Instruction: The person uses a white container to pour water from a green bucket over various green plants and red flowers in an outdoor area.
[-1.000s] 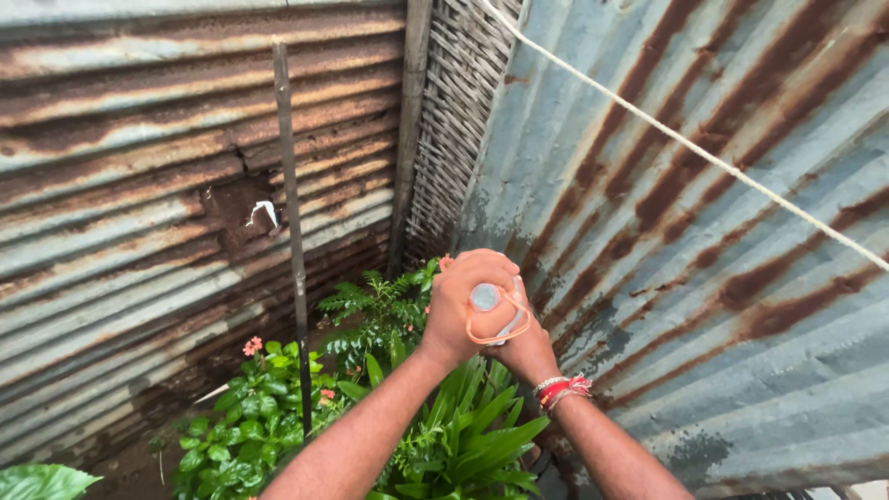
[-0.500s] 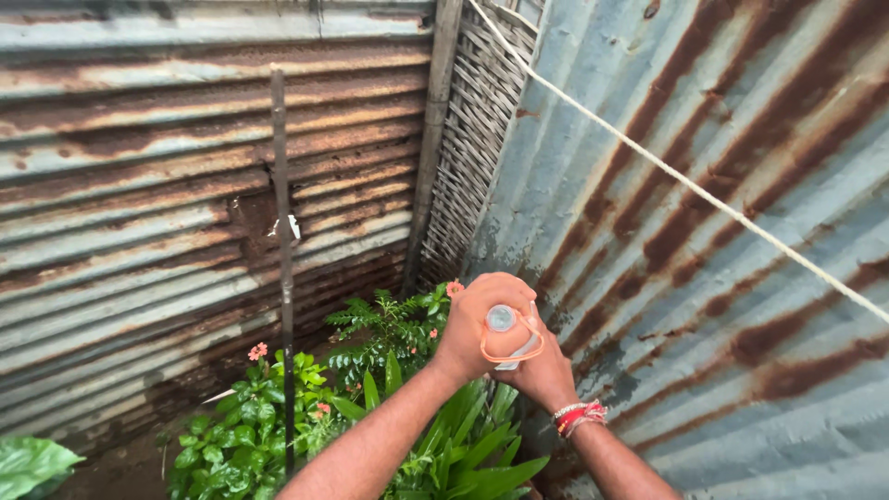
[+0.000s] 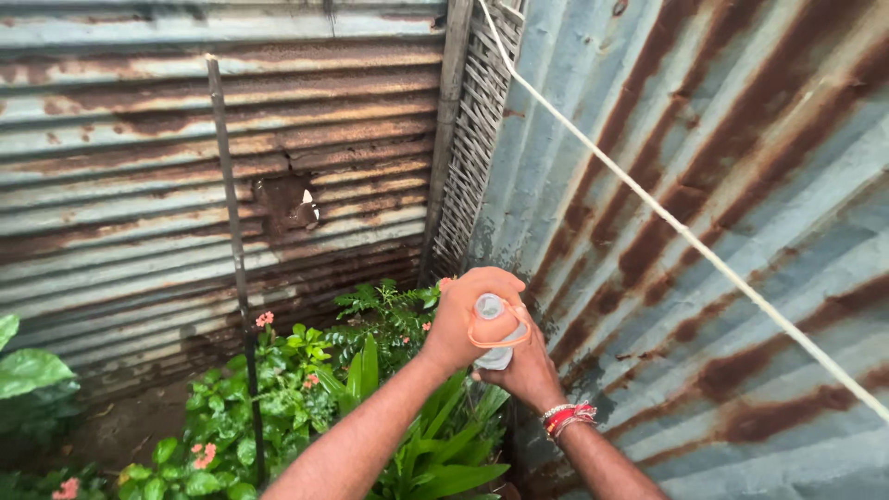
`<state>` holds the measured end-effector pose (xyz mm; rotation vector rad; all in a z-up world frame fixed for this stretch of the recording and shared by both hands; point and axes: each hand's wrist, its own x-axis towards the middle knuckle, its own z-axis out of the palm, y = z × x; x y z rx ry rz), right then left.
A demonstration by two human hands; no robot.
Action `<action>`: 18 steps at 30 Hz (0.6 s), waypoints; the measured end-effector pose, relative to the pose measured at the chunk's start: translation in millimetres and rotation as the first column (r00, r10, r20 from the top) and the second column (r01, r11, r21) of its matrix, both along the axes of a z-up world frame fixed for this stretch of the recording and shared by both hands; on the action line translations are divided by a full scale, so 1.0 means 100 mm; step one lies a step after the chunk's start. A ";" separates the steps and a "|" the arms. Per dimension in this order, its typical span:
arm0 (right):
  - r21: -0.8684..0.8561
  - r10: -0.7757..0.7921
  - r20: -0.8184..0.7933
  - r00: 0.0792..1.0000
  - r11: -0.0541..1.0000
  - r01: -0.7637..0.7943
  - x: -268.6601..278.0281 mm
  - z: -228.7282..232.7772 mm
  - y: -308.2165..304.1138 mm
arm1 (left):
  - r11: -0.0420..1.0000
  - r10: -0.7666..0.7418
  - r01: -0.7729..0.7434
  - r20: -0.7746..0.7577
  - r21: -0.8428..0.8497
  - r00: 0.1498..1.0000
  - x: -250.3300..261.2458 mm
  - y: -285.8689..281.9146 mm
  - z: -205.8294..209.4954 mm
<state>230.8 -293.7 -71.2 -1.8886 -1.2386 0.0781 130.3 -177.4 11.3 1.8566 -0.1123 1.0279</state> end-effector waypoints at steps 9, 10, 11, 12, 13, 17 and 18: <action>0.175 0.300 -0.155 0.941 0.946 -0.273 0.50 -0.49 -0.10 | 0.991 0.011 -0.013 0.016 0.135 1.000 0.05 -0.25 0.04; 0.178 0.280 -0.182 0.943 0.952 -0.248 0.49 -0.52 -0.08 | 0.986 -0.007 0.002 0.029 0.167 1.000 0.06 -0.26 0.08; 0.180 0.259 -0.209 0.943 0.958 -0.224 0.45 -0.55 -0.06 | 0.980 -0.026 0.017 0.042 0.199 0.999 0.07 -0.26 0.12; 0.173 0.234 -0.236 0.943 0.965 -0.196 0.44 -0.54 -0.07 | 0.982 -0.018 0.013 0.028 0.188 0.999 0.09 -0.26 0.15; 0.158 0.192 -0.189 0.963 0.974 -0.163 0.44 -0.51 -0.05 | 0.984 -0.011 0.008 0.015 0.178 1.000 0.11 -0.24 0.19; 0.103 0.100 -0.017 0.995 0.990 -0.097 0.45 -0.37 -0.03 | 0.995 0.038 -0.035 -0.026 0.094 0.999 0.15 -0.25 0.27; 0.097 0.095 0.032 0.995 0.991 -0.097 0.48 -0.34 -0.01 | 0.992 0.048 -0.046 -0.011 0.120 0.999 0.16 -0.25 0.31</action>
